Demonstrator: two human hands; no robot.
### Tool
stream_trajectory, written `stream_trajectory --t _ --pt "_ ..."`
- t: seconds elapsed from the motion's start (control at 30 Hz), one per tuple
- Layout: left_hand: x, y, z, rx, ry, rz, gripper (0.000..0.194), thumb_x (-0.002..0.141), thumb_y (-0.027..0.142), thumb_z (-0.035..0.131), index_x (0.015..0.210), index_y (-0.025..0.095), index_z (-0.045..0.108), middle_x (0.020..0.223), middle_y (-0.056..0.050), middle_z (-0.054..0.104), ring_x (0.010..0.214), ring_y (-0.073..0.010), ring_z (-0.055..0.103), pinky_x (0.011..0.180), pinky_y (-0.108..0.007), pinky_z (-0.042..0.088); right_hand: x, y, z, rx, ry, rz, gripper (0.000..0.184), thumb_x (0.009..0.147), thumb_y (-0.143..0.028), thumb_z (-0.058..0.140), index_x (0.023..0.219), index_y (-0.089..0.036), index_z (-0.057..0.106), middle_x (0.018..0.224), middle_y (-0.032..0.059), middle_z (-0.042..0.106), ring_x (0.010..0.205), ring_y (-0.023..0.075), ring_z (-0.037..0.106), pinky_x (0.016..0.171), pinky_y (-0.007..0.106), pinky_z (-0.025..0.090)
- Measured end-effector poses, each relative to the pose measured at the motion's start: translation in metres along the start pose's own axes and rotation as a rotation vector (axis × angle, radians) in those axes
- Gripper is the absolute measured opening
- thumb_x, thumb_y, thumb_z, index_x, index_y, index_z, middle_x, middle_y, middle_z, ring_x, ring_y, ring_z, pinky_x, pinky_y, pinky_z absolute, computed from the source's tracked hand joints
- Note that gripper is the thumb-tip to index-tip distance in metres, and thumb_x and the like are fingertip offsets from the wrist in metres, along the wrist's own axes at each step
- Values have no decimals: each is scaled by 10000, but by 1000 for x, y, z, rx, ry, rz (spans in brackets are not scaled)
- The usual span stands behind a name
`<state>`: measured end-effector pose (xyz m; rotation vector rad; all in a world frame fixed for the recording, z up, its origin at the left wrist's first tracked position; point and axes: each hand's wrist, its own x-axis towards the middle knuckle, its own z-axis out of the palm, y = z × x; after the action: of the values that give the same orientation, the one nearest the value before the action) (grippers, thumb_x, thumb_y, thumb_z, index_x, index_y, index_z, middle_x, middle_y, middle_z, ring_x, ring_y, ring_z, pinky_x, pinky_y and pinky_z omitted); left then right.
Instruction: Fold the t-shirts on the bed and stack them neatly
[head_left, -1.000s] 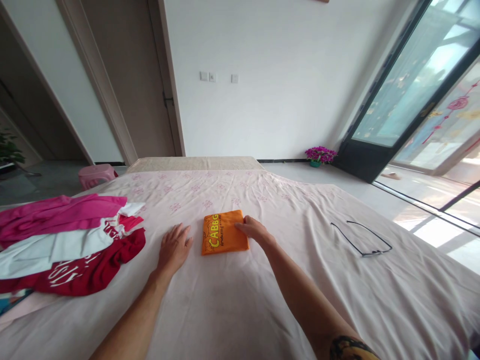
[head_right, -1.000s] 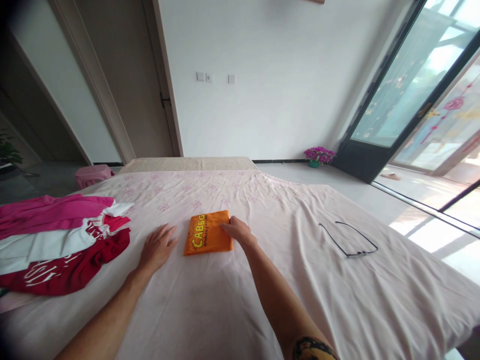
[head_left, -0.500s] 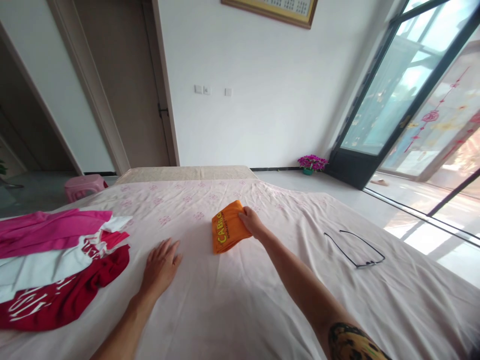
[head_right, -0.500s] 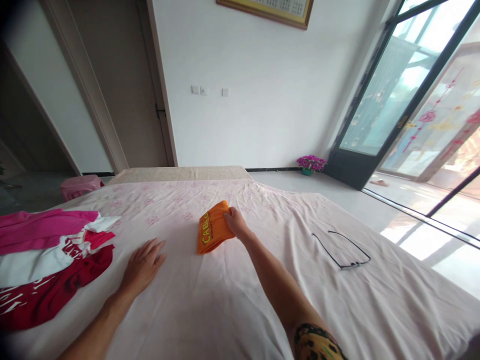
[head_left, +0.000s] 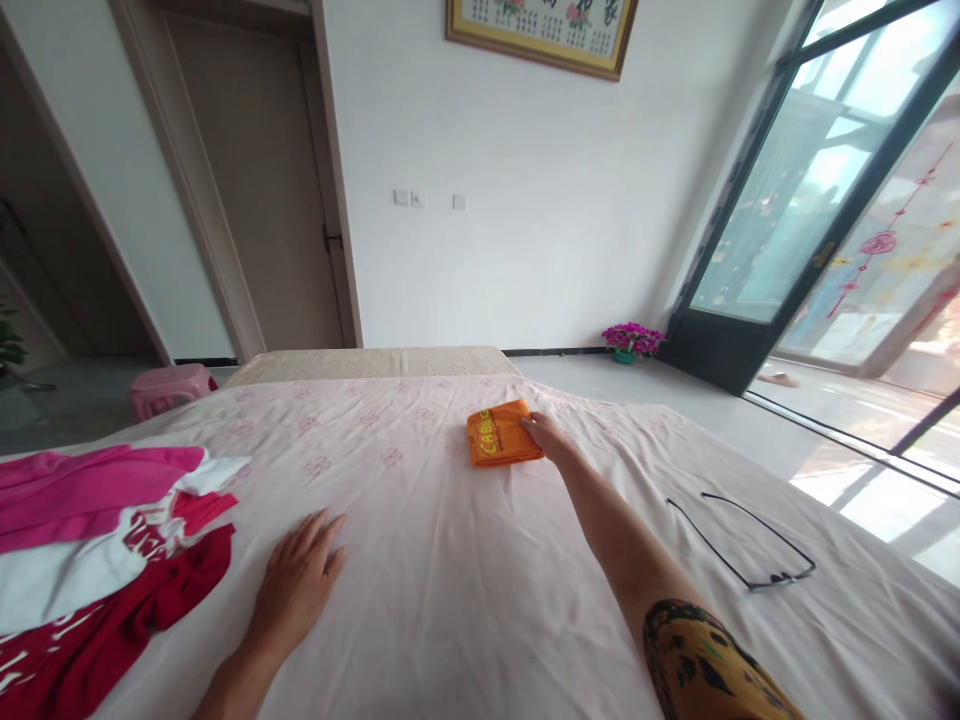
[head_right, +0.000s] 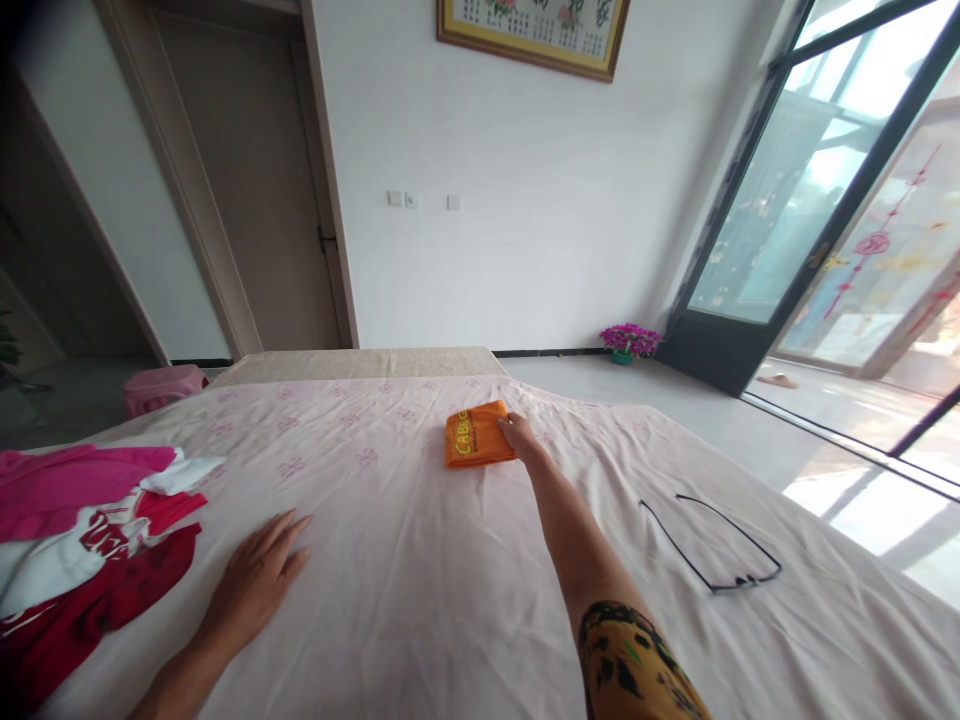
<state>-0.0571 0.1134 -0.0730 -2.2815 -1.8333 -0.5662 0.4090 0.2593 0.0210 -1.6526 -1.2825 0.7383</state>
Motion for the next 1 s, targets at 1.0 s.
stream_trajectory --t 1.0 --pt "2 0 -2 -19 24 32 477 956 367 378 1308 165 628 1421 -134 566 1322 -289 506 1104 -472 399 14 17 -13 -720 204 79 476 969 -381 388 1354 -140 531 1350 215 556 1289 332 475 1067 494 332"
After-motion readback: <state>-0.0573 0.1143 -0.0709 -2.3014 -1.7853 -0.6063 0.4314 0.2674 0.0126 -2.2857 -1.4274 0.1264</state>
